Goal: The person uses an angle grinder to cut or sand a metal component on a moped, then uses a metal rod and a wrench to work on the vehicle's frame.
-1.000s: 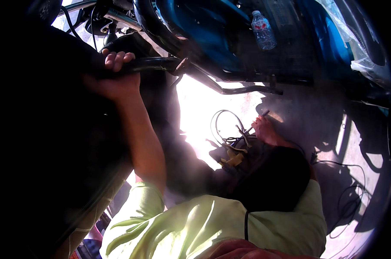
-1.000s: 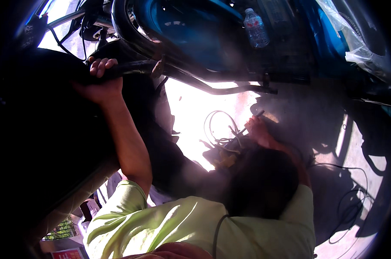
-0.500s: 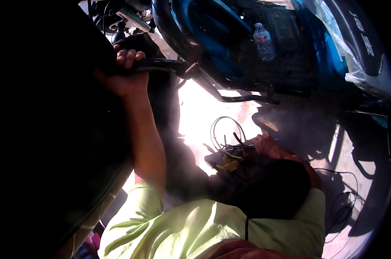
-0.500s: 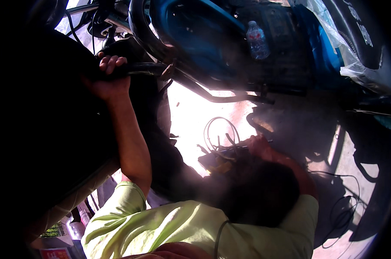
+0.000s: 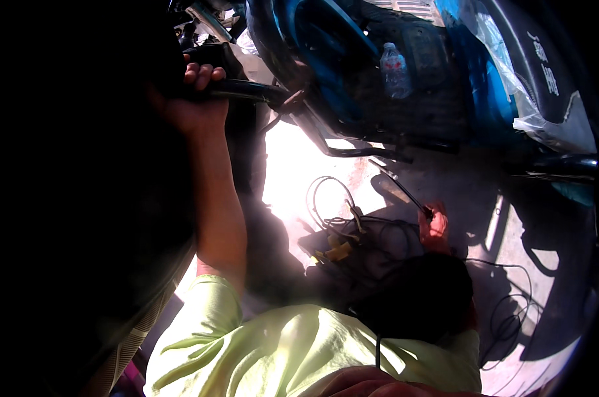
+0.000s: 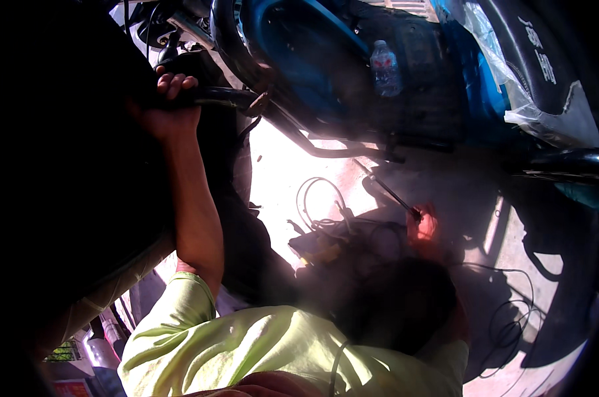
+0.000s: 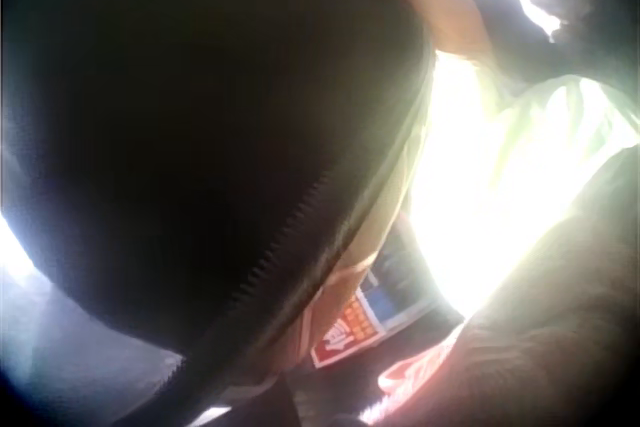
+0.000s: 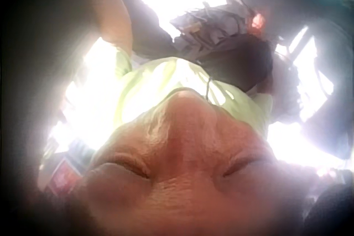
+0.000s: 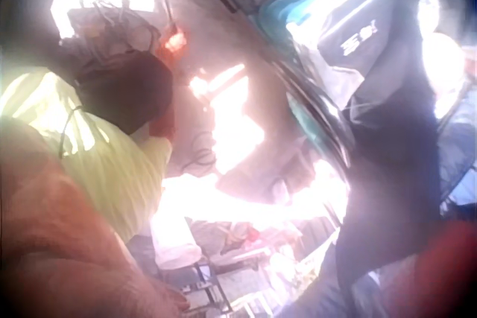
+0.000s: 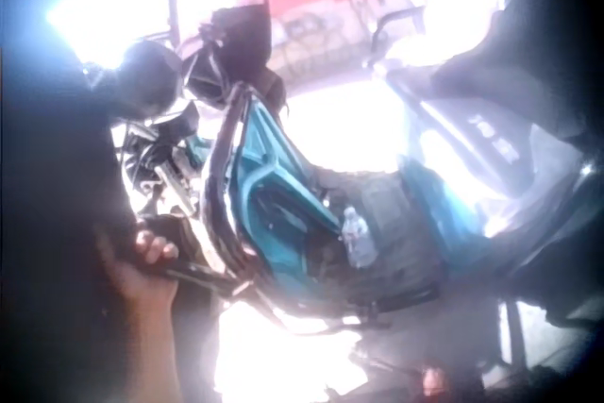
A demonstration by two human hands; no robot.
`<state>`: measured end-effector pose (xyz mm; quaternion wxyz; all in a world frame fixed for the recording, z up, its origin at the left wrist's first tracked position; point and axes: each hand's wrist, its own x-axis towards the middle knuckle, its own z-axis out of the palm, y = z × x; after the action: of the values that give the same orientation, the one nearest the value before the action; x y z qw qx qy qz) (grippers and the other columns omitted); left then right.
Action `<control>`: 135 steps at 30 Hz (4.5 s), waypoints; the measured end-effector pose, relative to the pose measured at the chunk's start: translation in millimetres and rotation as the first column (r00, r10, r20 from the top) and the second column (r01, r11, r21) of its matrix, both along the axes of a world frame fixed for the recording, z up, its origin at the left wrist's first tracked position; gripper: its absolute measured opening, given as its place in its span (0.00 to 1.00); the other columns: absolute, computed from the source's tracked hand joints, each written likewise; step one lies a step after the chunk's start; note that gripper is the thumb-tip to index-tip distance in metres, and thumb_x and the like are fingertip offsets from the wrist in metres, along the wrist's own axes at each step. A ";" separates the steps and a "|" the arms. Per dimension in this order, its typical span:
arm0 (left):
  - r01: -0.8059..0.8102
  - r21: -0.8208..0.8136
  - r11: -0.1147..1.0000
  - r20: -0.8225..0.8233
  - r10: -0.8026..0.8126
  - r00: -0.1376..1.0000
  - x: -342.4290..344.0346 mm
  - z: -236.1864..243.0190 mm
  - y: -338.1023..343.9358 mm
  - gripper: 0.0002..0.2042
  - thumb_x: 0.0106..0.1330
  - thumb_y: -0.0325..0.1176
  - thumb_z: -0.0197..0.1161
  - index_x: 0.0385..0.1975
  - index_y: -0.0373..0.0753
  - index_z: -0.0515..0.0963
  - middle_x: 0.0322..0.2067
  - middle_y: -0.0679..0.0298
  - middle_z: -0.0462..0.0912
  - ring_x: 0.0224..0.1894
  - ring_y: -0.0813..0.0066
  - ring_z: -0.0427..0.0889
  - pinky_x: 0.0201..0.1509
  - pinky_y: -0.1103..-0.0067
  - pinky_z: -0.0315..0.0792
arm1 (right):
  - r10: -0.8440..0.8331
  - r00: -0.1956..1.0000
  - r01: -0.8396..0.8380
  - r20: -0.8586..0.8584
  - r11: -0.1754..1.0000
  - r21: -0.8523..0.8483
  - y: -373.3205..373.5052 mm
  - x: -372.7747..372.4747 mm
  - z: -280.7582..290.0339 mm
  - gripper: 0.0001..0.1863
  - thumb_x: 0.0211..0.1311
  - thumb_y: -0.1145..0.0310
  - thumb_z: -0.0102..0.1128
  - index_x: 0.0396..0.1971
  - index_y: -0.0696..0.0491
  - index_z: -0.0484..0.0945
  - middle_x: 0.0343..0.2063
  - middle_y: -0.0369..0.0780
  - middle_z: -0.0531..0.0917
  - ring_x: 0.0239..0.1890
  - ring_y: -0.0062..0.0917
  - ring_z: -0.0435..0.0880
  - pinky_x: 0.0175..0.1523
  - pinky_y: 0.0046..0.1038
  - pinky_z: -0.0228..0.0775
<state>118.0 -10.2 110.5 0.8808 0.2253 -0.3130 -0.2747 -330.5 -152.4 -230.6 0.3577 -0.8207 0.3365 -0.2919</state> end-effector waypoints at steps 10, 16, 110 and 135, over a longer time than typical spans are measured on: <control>0.010 0.023 1.000 -0.028 -0.010 1.000 -4.5 4.0 -5.4 0.39 0.66 0.73 0.40 0.42 0.34 0.71 0.20 0.68 0.73 0.21 0.73 0.72 0.36 0.72 0.69 | 0.094 0.987 -0.089 -0.127 0.995 0.042 -9.7 38.9 112.4 0.15 0.69 0.60 0.55 0.44 0.54 0.84 0.39 0.46 0.85 0.44 0.41 0.82 0.55 0.38 0.71; -0.022 0.024 0.999 -0.025 0.023 0.999 -3.9 0.6 2.4 0.38 0.67 0.72 0.40 0.43 0.33 0.70 0.21 0.67 0.72 0.22 0.73 0.71 0.36 0.72 0.68 | 0.327 0.930 -0.120 -0.167 0.699 0.705 -10.6 11.9 97.1 0.17 0.63 0.65 0.59 0.48 0.58 0.80 0.34 0.42 0.86 0.43 0.28 0.85 0.50 0.32 0.75; -0.150 0.078 0.986 -0.091 0.157 0.984 -13.7 -2.5 -3.5 0.35 0.68 0.68 0.46 0.43 0.35 0.73 0.20 0.68 0.73 0.22 0.74 0.71 0.38 0.69 0.68 | 0.513 0.855 -0.440 0.078 0.797 -0.414 4.8 55.9 199.5 0.39 0.51 0.78 0.56 0.68 0.57 0.61 0.18 0.45 0.81 0.20 0.37 0.83 0.29 0.35 0.77; -0.108 0.085 0.991 -0.075 0.114 0.991 -7.7 -3.5 4.3 0.35 0.68 0.68 0.47 0.44 0.34 0.72 0.21 0.69 0.72 0.22 0.75 0.71 0.38 0.71 0.68 | 0.450 0.820 -0.411 0.353 0.893 -0.182 58.3 114.1 118.5 0.37 0.54 0.75 0.59 0.67 0.61 0.61 0.20 0.37 0.78 0.20 0.24 0.78 0.26 0.27 0.69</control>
<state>110.3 -5.8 107.0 0.8968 0.2664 -0.2533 -0.2464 -216.4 -94.1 -112.1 0.4330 -0.8179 0.0504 -0.3755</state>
